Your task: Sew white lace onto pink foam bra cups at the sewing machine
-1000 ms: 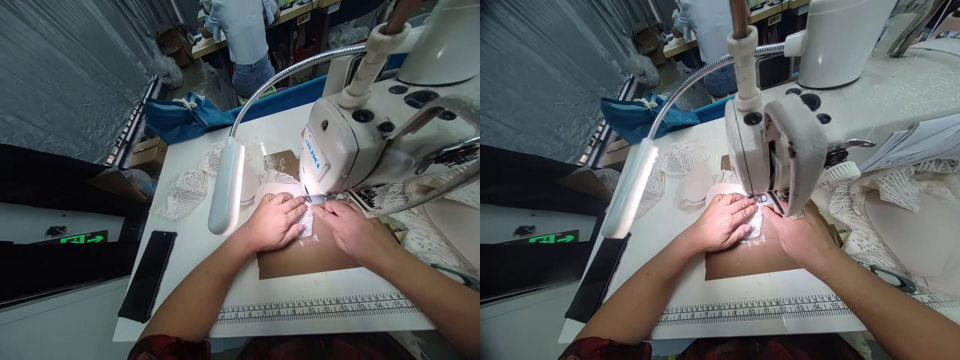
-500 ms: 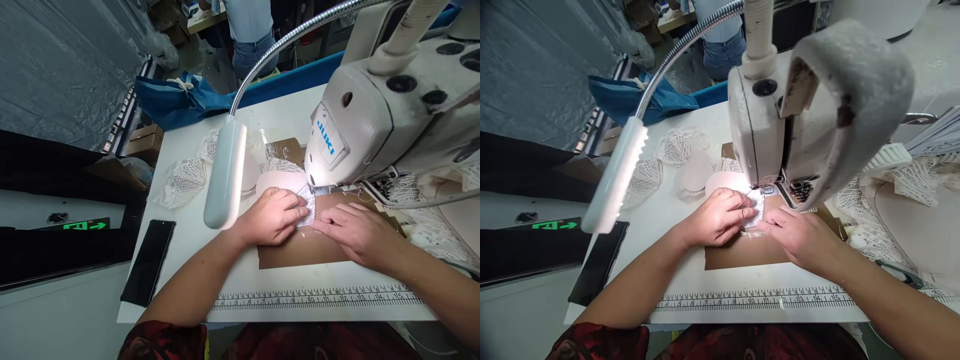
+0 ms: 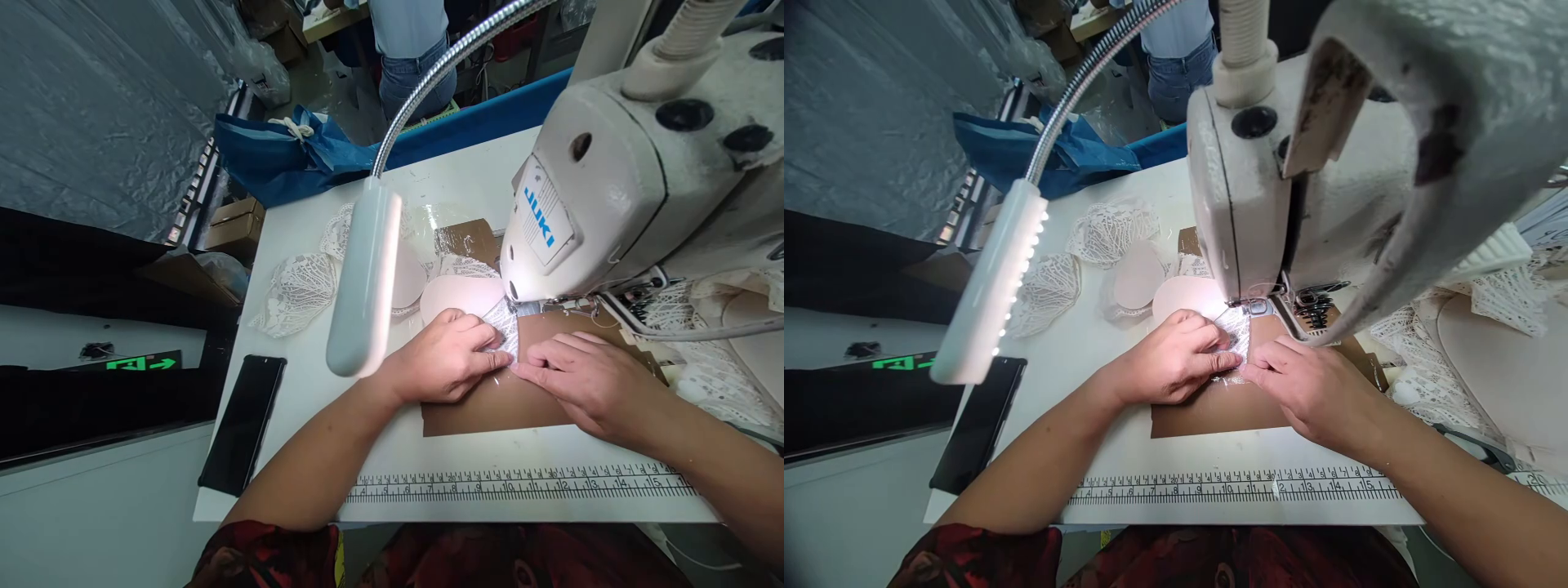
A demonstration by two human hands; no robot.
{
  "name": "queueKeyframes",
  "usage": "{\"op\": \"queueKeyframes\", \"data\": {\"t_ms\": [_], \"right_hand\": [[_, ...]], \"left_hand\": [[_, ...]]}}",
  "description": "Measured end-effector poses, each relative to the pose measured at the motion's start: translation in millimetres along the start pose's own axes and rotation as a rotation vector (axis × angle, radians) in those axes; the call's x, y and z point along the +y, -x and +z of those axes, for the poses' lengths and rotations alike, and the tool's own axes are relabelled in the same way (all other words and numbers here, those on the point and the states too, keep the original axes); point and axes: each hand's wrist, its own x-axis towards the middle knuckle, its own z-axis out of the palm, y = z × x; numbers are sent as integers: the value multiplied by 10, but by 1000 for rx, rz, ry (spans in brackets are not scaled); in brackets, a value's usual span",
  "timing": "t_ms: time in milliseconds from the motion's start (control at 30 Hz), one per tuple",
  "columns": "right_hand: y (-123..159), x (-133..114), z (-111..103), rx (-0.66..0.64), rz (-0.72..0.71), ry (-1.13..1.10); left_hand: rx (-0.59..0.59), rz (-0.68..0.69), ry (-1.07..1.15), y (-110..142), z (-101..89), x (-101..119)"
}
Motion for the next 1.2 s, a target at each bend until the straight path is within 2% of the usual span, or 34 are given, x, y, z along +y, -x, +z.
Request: {"op": "queueKeyframes", "data": {"t_ms": [200, 400, 667, 767, 900, 1033, 1200], "right_hand": [[-7, -9, -14, 23, 9, -3], [25, 17, 26, 145, 37, 13], [4, -10, 26, 55, -2, 155], [0, -23, 29, 54, 2, 133], [3, -32, 51, 58, 36, 91], [6, -30, 69, 75, 32, 72], [3, -25, 79, 86, 37, 55]], "left_hand": [[-20, -2, -28, 1, 14, 8], [-16, -3, -41, -8, 9, 20], [33, -35, 18, -2, 9, 18], [73, -84, 38, -44, 7, 19], [30, -159, -52, -115, 32, 29], [20, -162, -139, -126, 49, 40], [35, -165, -138, -116, 42, 53]]}}
